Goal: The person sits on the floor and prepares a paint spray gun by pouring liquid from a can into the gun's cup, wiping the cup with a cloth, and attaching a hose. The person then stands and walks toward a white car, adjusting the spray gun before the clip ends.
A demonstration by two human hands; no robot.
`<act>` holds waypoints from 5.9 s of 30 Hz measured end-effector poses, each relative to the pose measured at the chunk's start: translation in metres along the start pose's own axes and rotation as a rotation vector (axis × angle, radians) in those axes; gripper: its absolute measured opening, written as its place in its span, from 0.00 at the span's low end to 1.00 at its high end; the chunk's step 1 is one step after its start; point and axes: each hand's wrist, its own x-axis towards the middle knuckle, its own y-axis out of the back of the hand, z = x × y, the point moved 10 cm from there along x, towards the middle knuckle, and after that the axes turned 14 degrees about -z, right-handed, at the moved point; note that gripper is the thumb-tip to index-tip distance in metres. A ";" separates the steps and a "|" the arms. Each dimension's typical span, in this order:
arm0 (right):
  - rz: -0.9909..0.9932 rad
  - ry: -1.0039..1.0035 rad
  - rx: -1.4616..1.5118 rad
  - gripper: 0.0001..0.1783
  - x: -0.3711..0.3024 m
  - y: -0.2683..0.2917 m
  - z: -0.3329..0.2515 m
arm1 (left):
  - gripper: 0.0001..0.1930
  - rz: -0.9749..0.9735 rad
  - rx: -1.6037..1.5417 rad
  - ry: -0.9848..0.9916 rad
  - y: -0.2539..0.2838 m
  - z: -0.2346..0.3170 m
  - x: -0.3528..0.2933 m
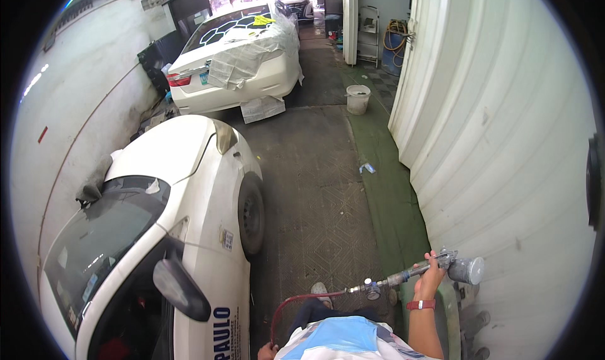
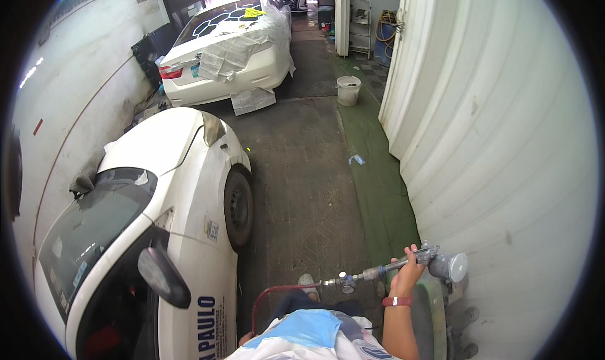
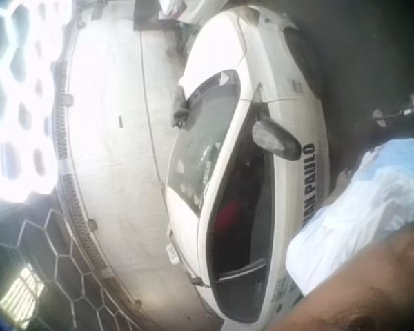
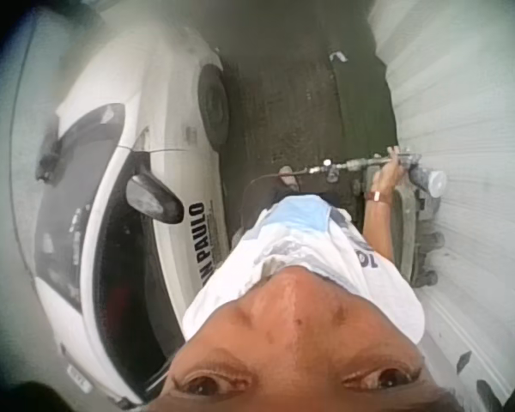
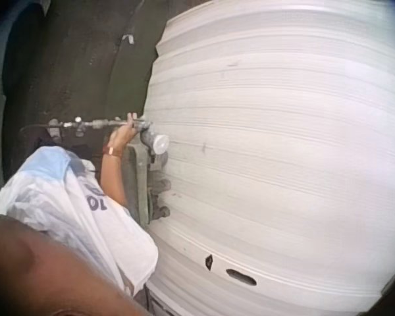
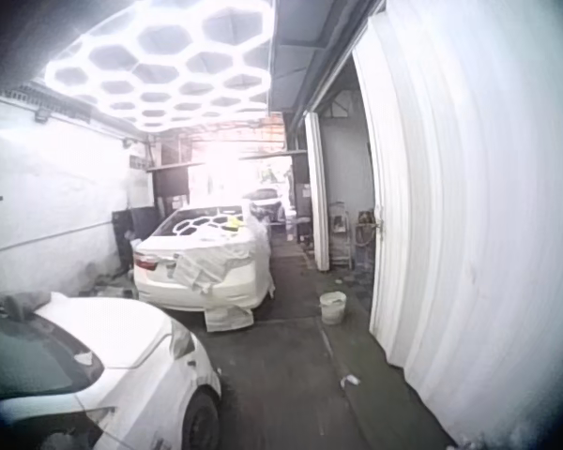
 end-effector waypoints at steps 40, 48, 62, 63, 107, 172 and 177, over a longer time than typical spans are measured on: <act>-0.104 0.058 0.039 0.40 0.916 -0.869 0.027 | 0.22 0.179 0.060 -0.001 0.639 0.916 0.559; -0.177 0.124 0.033 0.43 1.053 -1.039 0.005 | 0.24 0.209 -0.039 0.019 0.783 1.069 0.660; -0.725 -0.089 -0.300 0.52 1.247 -1.345 0.282 | 0.24 0.130 -0.512 -0.262 0.817 1.432 0.773; -0.787 -0.068 -0.295 0.52 1.248 -1.360 0.300 | 0.23 0.124 -0.555 -0.316 0.826 1.463 0.781; -2.043 -0.291 -0.500 0.35 1.160 -1.377 0.837 | 0.12 0.082 -0.939 -0.814 0.778 1.408 1.292; -1.549 0.063 -0.547 0.31 1.095 -1.430 0.928 | 0.25 0.687 -1.093 -0.376 0.800 1.308 1.270; -1.622 0.058 -0.448 0.34 1.079 -1.438 0.929 | 0.25 0.791 -1.090 -0.351 0.805 1.303 1.255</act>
